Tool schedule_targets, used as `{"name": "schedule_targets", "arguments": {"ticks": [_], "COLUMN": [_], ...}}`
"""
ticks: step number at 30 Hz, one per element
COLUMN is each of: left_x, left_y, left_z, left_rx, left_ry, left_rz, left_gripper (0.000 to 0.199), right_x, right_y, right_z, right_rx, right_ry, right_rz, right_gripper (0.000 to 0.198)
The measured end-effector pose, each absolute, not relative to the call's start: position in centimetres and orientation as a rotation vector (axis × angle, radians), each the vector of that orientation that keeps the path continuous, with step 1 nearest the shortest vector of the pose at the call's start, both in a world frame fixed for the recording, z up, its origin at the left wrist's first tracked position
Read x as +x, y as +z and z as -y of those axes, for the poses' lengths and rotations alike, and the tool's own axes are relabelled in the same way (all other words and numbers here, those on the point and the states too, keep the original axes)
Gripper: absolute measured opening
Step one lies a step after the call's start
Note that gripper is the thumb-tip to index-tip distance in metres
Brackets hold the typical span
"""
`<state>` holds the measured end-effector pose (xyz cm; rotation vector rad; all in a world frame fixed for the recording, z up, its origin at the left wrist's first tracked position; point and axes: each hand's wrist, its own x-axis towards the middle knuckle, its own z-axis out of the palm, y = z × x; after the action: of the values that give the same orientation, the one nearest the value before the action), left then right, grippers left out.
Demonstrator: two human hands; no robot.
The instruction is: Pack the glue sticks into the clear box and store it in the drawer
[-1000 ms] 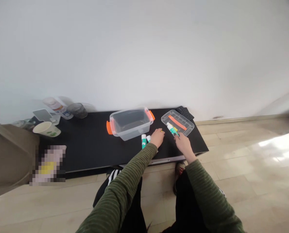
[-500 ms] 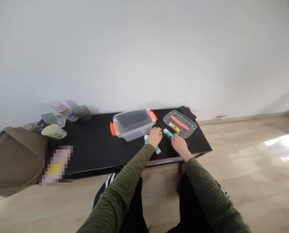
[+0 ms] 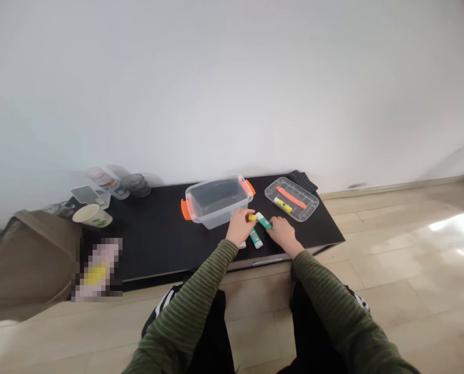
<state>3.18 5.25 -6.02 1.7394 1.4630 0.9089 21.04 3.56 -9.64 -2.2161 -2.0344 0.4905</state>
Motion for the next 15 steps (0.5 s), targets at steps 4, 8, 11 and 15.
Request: {"name": "schedule_targets", "arguments": {"ticks": [4,8,11,15], "left_x": [2.7,2.9,3.3,3.4], "left_y": [-5.8,-6.3,-6.6,-6.3], "left_z": [-5.2,-5.0,-4.9,-4.6], "left_rx": [1.631,1.35,1.022,0.803], "left_ry": [0.963,0.995,1.001,1.01], "left_rz": [-1.428,-1.271,-1.123,-1.015], "left_gripper": [0.023,0.019,0.02,0.022], "right_x": [23.6,25.7,25.9,25.9], "right_y": [-9.6,-10.6,-11.9,-12.8], "right_z": [-5.7,-7.2,-7.5,-7.8], "right_rx": [-2.164,-2.267,-2.332,-2.325], "right_ry": [0.344,0.169,0.157,0.116], "right_rz": [1.889,1.729,1.694,1.695], "right_gripper": [0.033,0.045,0.043,0.034]}}
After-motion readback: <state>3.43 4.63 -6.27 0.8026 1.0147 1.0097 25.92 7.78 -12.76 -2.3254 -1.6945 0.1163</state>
